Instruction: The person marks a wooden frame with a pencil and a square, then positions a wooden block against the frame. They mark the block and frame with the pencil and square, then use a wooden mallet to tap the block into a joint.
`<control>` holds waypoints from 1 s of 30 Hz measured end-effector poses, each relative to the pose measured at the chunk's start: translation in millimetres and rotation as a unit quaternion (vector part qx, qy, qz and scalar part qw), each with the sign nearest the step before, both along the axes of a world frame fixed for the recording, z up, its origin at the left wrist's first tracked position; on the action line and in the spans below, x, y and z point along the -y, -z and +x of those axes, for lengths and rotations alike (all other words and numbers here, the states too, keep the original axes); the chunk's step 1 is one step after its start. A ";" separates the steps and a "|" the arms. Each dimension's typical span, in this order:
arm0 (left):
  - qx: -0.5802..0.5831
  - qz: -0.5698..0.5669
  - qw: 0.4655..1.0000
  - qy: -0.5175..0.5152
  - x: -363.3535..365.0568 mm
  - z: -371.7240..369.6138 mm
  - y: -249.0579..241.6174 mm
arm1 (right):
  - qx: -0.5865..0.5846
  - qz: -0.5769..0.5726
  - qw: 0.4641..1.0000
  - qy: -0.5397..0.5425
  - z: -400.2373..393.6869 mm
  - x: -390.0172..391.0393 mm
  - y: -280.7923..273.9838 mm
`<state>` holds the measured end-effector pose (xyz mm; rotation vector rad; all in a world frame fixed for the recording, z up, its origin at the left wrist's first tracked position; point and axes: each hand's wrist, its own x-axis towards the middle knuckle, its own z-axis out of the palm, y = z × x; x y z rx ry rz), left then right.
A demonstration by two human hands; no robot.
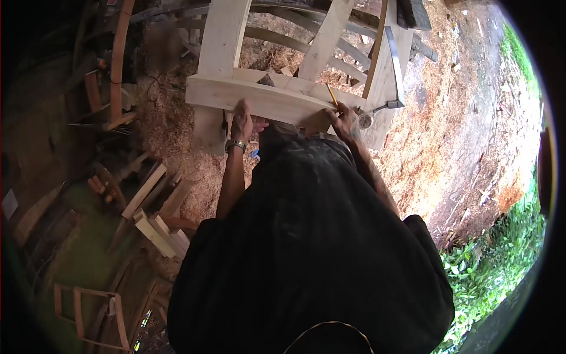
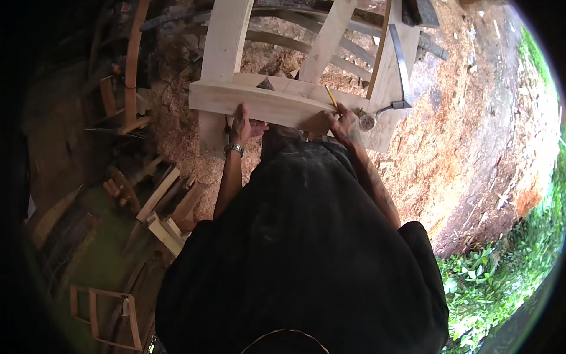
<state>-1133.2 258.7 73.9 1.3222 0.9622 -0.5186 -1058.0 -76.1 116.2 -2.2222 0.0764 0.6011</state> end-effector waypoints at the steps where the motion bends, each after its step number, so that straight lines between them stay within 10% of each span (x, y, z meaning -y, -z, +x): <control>1: 0.015 0.002 1.000 -0.014 3.2 0.1 -1.0 | 0.008 -0.020 1.000 -0.005 -0.1 -0.8 0.0; 14: 0.021 -0.005 0.999 -0.045 8.5 5.7 2.7 | 0.134 -0.055 0.989 -0.010 1.6 4.0 13.1; 20: 0.012 0.004 0.999 -0.038 -10.1 -6.8 5.6 | 0.197 -0.074 0.959 0.189 53.4 79.9 7.6; 25: 0.056 0.163 0.984 -0.035 -30.9 -14.9 -5.8 | 0.106 -0.192 0.919 0.328 90.8 173.5 28.5; 30: 0.104 0.320 0.941 -0.029 -41.7 -9.0 -35.9 | 0.085 -0.292 0.920 0.249 96.2 209.3 74.6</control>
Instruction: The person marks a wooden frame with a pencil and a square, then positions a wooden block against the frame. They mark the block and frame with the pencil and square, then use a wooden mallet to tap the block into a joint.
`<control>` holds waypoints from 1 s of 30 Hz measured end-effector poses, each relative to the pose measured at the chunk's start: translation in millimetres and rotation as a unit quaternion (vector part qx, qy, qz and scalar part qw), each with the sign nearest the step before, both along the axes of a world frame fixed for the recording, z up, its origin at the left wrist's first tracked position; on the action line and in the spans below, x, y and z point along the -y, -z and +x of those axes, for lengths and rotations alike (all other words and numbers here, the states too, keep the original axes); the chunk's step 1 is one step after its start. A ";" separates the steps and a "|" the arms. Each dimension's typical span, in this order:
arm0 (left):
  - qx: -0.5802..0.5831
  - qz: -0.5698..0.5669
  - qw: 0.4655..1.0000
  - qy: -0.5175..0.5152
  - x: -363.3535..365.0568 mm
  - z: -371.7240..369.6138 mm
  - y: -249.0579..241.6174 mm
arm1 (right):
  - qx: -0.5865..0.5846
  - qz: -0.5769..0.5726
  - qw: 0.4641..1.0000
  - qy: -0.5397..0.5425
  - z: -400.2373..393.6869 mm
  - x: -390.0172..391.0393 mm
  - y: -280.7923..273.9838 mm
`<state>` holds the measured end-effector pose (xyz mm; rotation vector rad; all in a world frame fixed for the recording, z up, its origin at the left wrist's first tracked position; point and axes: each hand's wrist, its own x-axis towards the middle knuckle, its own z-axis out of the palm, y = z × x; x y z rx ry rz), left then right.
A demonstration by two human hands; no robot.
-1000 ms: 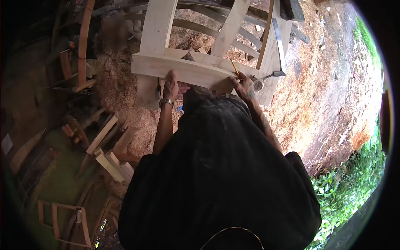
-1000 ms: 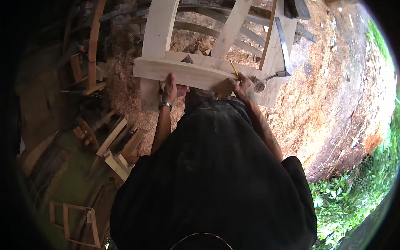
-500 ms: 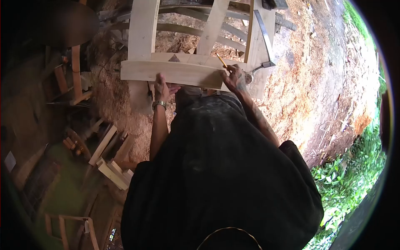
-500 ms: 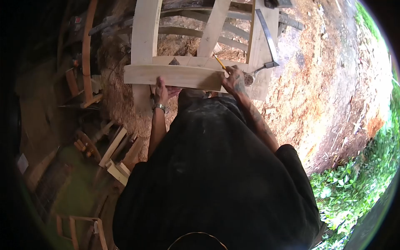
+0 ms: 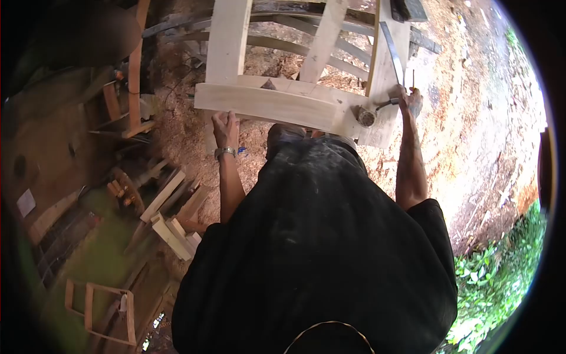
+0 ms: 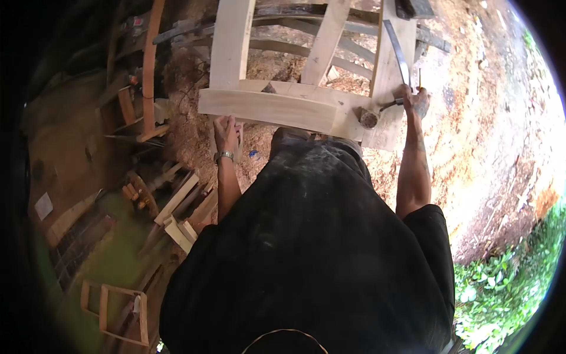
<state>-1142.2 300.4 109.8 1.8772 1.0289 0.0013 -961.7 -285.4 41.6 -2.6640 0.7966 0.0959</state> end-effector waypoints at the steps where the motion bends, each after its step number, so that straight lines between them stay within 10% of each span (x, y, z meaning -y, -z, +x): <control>1: -0.002 0.031 0.999 0.022 -5.7 -0.7 -0.9 | -0.026 -0.003 0.999 -0.027 4.5 6.3 18.2; 11: -0.048 0.186 0.981 0.024 -4.7 -3.4 -17.3 | 0.016 0.150 0.988 -0.042 4.6 13.1 -20.2; 15: -0.059 -0.176 0.952 -0.243 11.4 41.3 -30.1 | 0.102 0.230 0.967 -0.033 -9.6 15.0 -52.4; 19: -0.062 -0.236 0.919 -0.309 19.1 104.8 20.1 | 0.169 0.241 0.956 -0.001 -40.9 4.6 -95.1; 30: -0.231 0.073 0.887 -0.394 27.7 139.9 36.6 | 0.218 0.345 0.908 0.099 -179.9 13.0 -112.5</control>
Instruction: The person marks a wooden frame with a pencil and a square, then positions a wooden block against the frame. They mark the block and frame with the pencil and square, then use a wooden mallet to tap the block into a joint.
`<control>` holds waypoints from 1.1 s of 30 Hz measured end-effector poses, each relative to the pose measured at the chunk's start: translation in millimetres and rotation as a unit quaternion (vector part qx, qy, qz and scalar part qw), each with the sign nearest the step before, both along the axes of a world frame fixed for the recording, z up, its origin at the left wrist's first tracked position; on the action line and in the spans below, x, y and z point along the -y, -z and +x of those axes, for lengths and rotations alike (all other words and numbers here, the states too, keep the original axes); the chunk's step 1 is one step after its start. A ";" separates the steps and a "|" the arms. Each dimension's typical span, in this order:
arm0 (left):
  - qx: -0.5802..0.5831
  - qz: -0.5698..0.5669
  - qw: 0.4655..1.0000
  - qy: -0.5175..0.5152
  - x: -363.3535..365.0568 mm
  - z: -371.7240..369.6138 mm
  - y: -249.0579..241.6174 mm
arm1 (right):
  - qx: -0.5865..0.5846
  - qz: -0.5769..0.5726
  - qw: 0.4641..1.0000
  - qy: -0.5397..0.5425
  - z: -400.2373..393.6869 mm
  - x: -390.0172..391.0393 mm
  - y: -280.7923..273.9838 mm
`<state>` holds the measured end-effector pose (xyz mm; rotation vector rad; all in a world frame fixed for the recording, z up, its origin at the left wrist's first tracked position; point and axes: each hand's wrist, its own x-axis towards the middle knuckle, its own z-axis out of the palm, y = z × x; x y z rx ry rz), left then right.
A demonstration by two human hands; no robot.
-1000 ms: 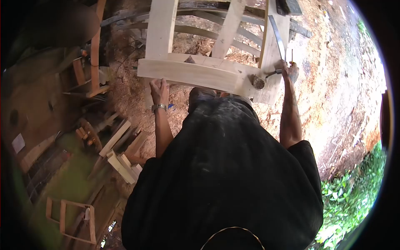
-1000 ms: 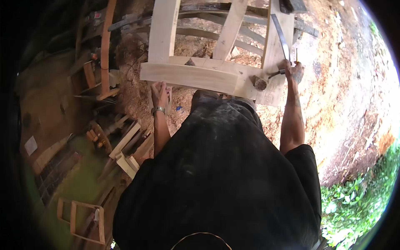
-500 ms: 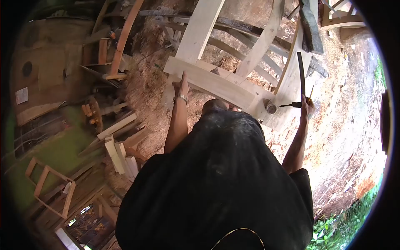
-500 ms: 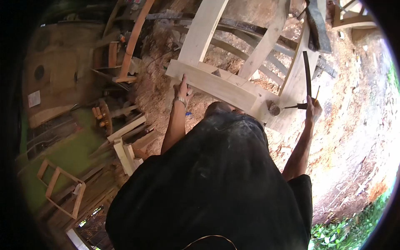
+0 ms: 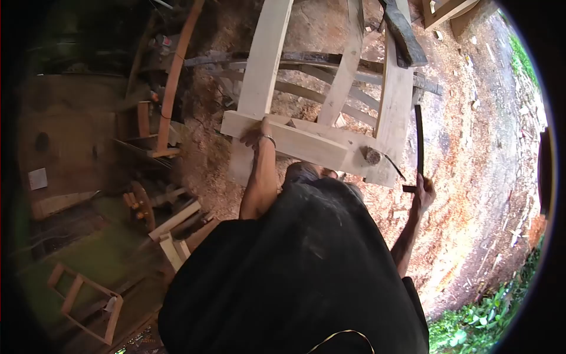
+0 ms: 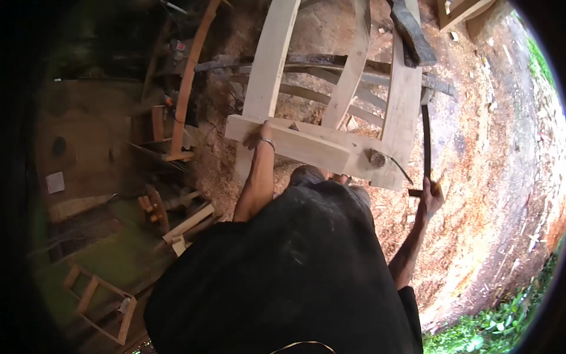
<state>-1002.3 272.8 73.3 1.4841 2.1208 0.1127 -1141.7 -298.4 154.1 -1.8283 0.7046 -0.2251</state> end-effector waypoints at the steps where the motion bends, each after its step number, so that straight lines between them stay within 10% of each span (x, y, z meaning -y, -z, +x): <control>1: 0.011 0.024 0.999 0.021 -1.6 1.5 -12.8 | 0.033 0.003 0.999 0.016 -11.3 2.4 1.1; 6: 0.285 0.222 0.843 0.398 39.7 7.5 -141.6 | 0.006 0.055 0.996 0.075 -49.1 26.9 13.9; 12: 0.197 0.285 0.680 0.647 105.4 13.0 -268.6 | 0.035 0.257 0.960 0.101 -21.3 0.2 -20.7; 27: -0.073 -0.006 0.242 0.967 110.5 -32.3 -133.2 | 0.043 0.415 0.897 0.142 -73.0 -32.3 18.0; 33: -0.141 0.010 0.221 0.965 103.0 -44.3 -103.5 | -0.002 0.449 0.878 0.164 -119.1 -43.6 31.8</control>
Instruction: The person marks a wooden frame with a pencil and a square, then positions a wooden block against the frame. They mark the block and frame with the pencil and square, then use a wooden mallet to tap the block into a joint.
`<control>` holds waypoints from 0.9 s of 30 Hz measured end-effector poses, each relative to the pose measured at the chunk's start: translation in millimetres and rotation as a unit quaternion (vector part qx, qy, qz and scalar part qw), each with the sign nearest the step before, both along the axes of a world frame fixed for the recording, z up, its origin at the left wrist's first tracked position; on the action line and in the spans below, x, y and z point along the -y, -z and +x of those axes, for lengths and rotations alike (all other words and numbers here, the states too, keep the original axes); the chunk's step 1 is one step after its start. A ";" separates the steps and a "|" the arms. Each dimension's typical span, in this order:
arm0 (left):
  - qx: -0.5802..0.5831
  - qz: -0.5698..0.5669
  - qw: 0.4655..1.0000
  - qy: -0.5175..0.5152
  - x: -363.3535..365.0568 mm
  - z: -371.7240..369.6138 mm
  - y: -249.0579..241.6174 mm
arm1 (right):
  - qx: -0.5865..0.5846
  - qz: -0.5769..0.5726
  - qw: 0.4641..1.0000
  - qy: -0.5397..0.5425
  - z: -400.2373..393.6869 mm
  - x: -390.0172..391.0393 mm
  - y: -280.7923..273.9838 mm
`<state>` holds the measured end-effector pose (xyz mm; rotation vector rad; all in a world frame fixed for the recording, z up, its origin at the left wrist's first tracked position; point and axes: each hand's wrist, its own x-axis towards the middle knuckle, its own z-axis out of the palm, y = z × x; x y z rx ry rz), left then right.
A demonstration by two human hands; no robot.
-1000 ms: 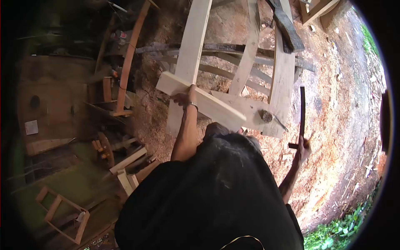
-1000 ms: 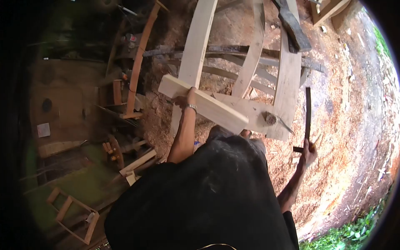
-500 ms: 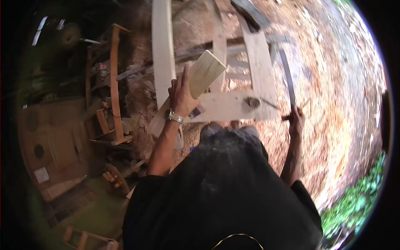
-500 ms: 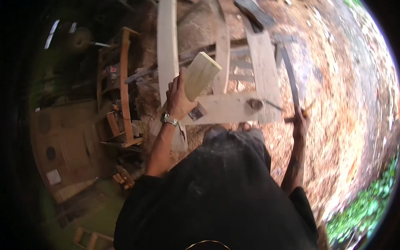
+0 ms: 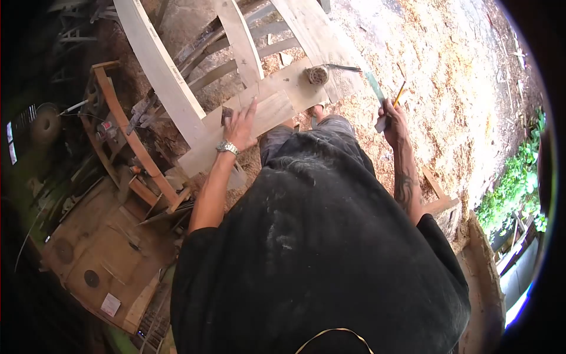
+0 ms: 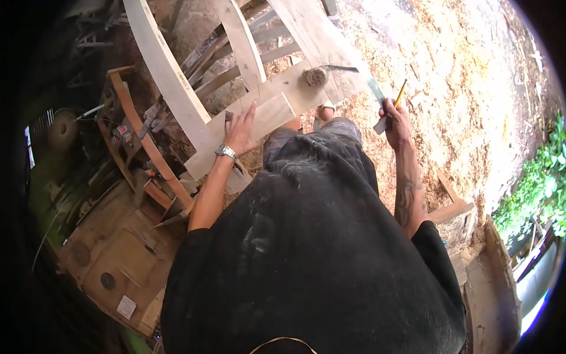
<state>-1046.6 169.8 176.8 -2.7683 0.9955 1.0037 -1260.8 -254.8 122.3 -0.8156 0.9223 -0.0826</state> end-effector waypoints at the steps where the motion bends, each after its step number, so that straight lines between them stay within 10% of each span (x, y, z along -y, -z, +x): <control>1: -0.001 0.012 1.000 -0.001 -2.1 -0.4 2.9 | 0.008 0.007 1.000 -0.016 -5.9 -2.4 1.5; 6: 0.023 -0.012 1.000 0.007 -13.7 0.5 18.0 | -0.010 -0.047 0.968 -0.247 -1.0 -13.9 -18.9; 13: 0.007 -0.007 1.000 0.003 -16.4 3.2 18.3 | 0.052 -0.028 0.971 -0.231 39.4 -65.4 -42.7; 19: 0.116 -0.288 0.951 0.007 -35.2 22.8 32.7 | 0.085 -0.042 0.948 -0.304 86.9 -165.1 -70.6; 27: -0.199 -0.455 0.780 -0.380 12.1 12.4 -37.4 | 0.035 -0.150 0.921 -0.358 114.9 -315.1 -39.3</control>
